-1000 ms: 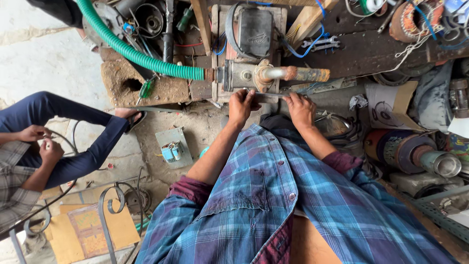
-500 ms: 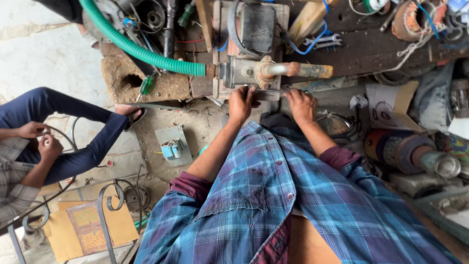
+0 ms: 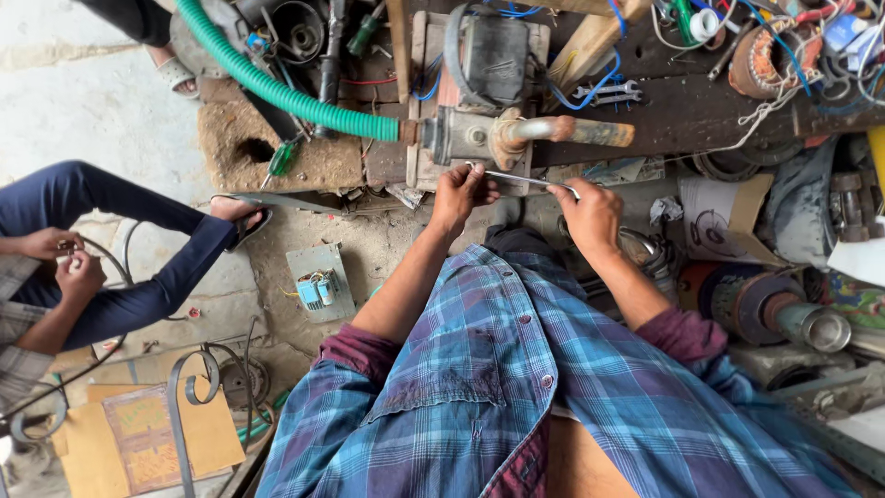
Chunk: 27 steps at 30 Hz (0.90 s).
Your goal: The person uses a wrench to tighten a bolt on a mechanical assembly connected to a green hose. They repeatedly reposition the wrench and apply force to secure the connection while standing in a cluttered workshop.
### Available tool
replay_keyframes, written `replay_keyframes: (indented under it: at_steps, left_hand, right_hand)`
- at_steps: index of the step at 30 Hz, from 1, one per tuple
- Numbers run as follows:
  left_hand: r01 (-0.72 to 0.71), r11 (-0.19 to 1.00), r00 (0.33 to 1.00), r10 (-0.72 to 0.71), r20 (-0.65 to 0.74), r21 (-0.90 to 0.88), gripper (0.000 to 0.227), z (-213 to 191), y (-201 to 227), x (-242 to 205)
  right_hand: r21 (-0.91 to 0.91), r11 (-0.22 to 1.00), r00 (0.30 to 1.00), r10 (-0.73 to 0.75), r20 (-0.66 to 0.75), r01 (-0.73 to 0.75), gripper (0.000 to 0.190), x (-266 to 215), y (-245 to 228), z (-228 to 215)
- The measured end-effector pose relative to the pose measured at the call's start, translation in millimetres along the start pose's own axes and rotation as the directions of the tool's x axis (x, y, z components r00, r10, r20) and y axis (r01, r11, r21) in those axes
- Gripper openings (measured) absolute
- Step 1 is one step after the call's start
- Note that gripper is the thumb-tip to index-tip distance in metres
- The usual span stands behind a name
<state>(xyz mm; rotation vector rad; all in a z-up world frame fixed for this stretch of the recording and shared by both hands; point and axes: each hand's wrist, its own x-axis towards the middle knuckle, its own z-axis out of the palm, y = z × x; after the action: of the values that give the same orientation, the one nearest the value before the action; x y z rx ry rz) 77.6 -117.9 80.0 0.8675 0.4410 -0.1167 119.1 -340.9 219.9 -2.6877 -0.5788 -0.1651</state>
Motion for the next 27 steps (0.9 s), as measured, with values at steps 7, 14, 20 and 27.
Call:
replay_keyframes:
  at_steps: [7,14,20,27]
  left_hand:
    - [0.108,0.935,0.991,-0.074,0.111,-0.337,0.039,-8,-23,5]
    - [0.121,0.864,0.988,-0.057,0.143,-0.488,0.047,-2,-24,-1]
    - [0.214,0.798,0.976,-0.146,0.164,-0.563,0.035,-13,-46,3]
    - [-0.072,0.993,0.973,0.089,0.214,-0.089,0.034,-20,-85,9]
  right_hand:
    - [0.28,0.96,0.991,0.051,-0.126,-0.014,0.016,9,-81,-42]
    - [0.241,0.958,0.957,-0.084,-0.277,0.153,0.017,19,-157,-34]
    - [0.013,0.907,0.895,-0.414,-0.167,0.422,0.017,47,-196,-10]
    - [-0.304,0.843,0.892,-0.449,0.056,0.443,0.011,61,-219,-2]
